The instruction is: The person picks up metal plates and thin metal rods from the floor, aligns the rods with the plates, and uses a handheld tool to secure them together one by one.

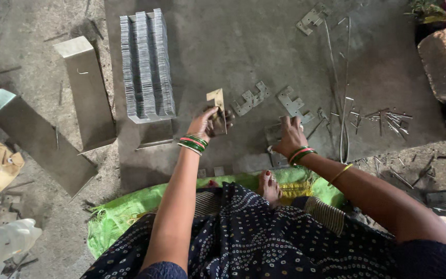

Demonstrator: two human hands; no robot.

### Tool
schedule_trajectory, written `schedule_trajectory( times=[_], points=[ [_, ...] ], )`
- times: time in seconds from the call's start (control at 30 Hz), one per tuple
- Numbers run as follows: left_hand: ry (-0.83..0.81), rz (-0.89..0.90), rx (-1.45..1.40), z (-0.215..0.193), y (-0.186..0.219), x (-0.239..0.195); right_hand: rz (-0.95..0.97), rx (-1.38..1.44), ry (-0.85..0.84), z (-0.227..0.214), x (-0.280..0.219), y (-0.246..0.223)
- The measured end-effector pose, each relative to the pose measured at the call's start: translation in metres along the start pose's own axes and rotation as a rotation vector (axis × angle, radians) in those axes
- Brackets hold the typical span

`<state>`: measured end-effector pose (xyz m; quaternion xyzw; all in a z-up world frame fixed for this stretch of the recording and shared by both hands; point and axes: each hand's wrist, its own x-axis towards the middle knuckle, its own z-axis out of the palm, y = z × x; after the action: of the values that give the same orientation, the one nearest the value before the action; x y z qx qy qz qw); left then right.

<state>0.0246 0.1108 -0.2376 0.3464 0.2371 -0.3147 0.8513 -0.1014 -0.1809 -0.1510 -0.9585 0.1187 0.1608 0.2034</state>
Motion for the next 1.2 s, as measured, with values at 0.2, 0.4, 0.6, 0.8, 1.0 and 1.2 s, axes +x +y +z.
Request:
schedule_trajectory(
  times=[0.2,0.4,0.6,0.8,1.0,1.2],
  points=[
    [-0.083,0.258,0.477,-0.021,-0.026,0.023,0.056,0.073,0.009,0.036,0.042,0.039],
    [-0.065,0.070,0.496,0.021,-0.026,-0.013,-0.417,-0.315,-0.377,-0.046,0.047,-0.036],
    [-0.119,-0.155,0.314,0.066,-0.023,-0.046,-0.572,-0.012,0.247,-0.116,0.076,-0.044],
    [-0.285,0.079,0.552,0.039,-0.055,-0.009,0.041,-0.240,0.039,-0.047,0.087,0.043],
    [-0.112,0.183,0.314,0.015,-0.061,0.027,0.040,-0.261,0.035,-0.010,0.126,0.087],
    [0.073,0.437,0.673,-0.006,-0.050,0.036,-0.099,-0.212,0.118,-0.013,0.132,0.035]
  ],
)
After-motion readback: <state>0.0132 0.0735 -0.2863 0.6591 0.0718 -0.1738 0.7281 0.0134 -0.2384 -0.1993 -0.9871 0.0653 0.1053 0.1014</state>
